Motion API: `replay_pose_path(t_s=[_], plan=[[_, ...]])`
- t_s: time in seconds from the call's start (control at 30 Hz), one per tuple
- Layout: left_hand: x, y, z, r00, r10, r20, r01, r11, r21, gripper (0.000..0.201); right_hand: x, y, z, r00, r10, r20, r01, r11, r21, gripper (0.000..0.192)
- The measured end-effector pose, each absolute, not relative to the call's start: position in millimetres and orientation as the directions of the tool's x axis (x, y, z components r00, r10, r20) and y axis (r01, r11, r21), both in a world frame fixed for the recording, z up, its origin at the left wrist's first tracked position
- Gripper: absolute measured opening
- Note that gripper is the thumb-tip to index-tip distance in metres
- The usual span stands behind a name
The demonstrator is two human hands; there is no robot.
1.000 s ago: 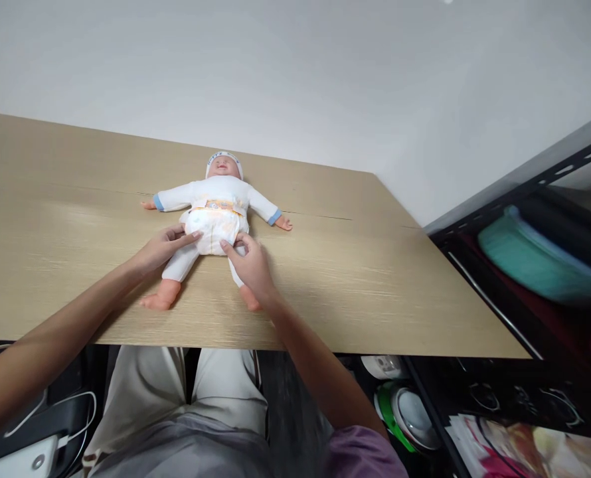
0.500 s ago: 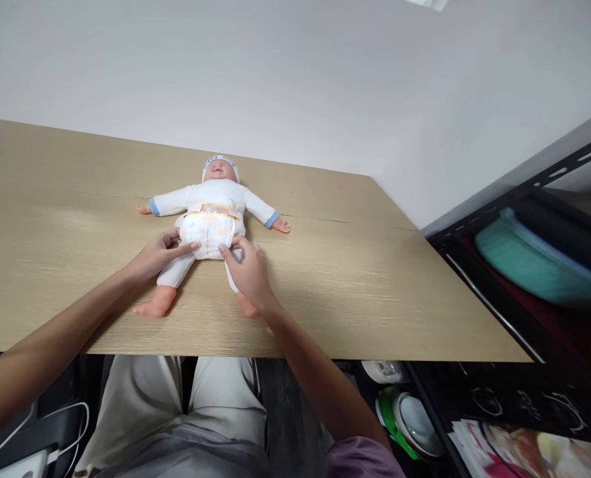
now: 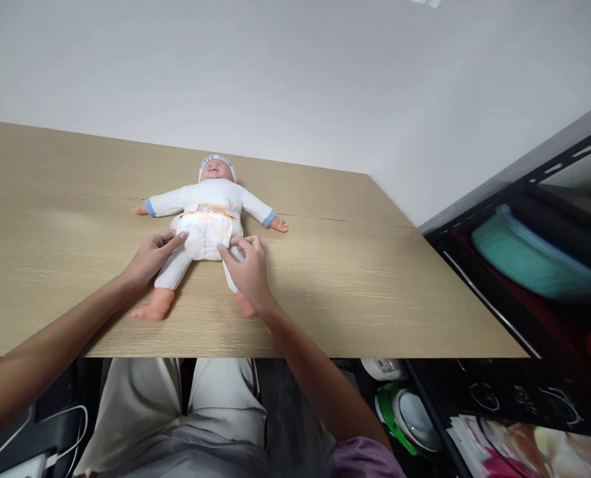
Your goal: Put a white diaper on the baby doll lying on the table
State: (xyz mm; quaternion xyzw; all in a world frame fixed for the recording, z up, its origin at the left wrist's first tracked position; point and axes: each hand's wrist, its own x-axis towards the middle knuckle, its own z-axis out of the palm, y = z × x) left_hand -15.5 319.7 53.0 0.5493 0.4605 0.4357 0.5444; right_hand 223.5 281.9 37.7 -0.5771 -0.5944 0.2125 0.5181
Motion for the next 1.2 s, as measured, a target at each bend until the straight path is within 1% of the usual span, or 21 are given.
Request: replay_pose_path(t_s=[0.1, 0.17, 0.23, 0.3, 0.37, 0.4, 0.43, 0.5, 0.57, 0.63, 0.7, 0.77, 0.83, 0.97, 1.03, 1.1, 1.2], plan=[[-16.8, 317.3, 53.8, 0.200, 0.979, -0.039, -0.021, 0.044, 0.999, 0.062, 229.5, 278.7, 37.7, 0.142, 0.925, 0.353, 0.508, 0.238, -0.828, 0.026], [-20.3, 313.9, 54.4, 0.196, 0.980, -0.025, -0.020, 0.029, 0.999, 0.062, 236.9, 271.6, 39.3, 0.078, 0.937, 0.341, 0.523, 0.253, -0.814, 0.029], [-26.5, 309.8, 55.0, 0.180, 0.984, 0.005, 0.029, -0.010, 1.000, 0.061, 247.2, 262.9, 40.9, 0.020, 0.953, 0.303, 0.489, 0.255, -0.834, 0.037], [-35.3, 307.1, 55.2, 0.164, 0.986, 0.034, 0.110, -0.053, 0.993, 0.060, 260.3, 256.7, 41.1, 0.004, 0.966, 0.258, 0.436, 0.231, -0.870, 0.043], [-45.2, 309.1, 54.2, 0.142, 0.988, 0.059, 0.189, -0.085, 0.978, 0.056, 275.3, 257.4, 39.9, 0.045, 0.969, 0.245, 0.418, 0.204, -0.885, 0.046], [-49.9, 312.6, 53.2, 0.125, 0.989, 0.077, 0.228, -0.104, 0.968, 0.053, 283.2, 261.5, 38.9, 0.081, 0.960, 0.267, 0.441, 0.206, -0.874, 0.047], [-53.9, 318.1, 51.9, 0.100, 0.989, 0.111, 0.275, -0.135, 0.952, 0.050, 290.8, 268.2, 37.9, 0.120, 0.941, 0.315, 0.488, 0.220, -0.845, 0.045], [-59.3, 334.6, 48.9, 0.041, 0.971, 0.235, 0.405, -0.231, 0.885, 0.044, 304.3, 289.4, 36.3, 0.172, 0.869, 0.464, 0.627, 0.267, -0.732, 0.040], [-60.4, 357.4, 45.7, 0.007, 0.918, 0.396, 0.553, -0.333, 0.764, 0.042, 313.0, 318.7, 35.2, 0.156, 0.789, 0.594, 0.754, 0.293, -0.587, 0.037], [-57.8, 384.0, 42.3, 0.019, 0.860, 0.511, 0.655, -0.397, 0.643, 0.048, 315.2, 351.6, 34.1, 0.114, 0.767, 0.632, 0.822, 0.284, -0.493, 0.044], [-53.7, 410.9, 38.3, 0.063, 0.833, 0.550, 0.698, -0.430, 0.573, 0.056, 311.7, 383.0, 31.8, 0.074, 0.791, 0.607, 0.852, 0.266, -0.451, 0.056], [-50.6, 434.6, 34.1, 0.106, 0.831, 0.546, 0.723, -0.441, 0.532, 0.061, 305.2, 408.7, 27.9, 0.030, 0.825, 0.564, 0.868, 0.258, -0.424, 0.065], [-49.1, 452.1, 31.4, 0.126, 0.843, 0.523, 0.776, -0.412, 0.478, 0.064, 298.9, 426.4, 23.5, -0.007, 0.852, 0.523, 0.879, 0.255, -0.403, 0.066], [-45.1, 463.3, 39.1, 0.143, 0.896, 0.420, 0.913, -0.284, 0.294, 0.066, 292.2, 441.7, 20.3, -0.015, 0.882, 0.471, 0.887, 0.230, -0.401, 0.053], [-39.6, 458.8, 51.5, 0.105, 0.927, 0.360, 0.947, -0.204, 0.249, 0.062, 290.0, 443.3, 25.2, 0.004, 0.899, 0.438, 0.876, 0.209, -0.436, 0.043], [-33.4, 448.9, 68.6, 0.035, 0.961, 0.273, 0.948, -0.118, 0.296, 0.060, 287.7, 441.5, 35.5, 0.039, 0.917, 0.397, 0.855, 0.175, -0.488, 0.034], [-30.7, 418.0, 95.2, -0.043, 0.994, 0.103, 0.897, -0.007, 0.442, 0.064, 286.3, 427.7, 59.7, 0.055, 0.941, 0.334, 0.822, 0.148, -0.550, 0.032]])
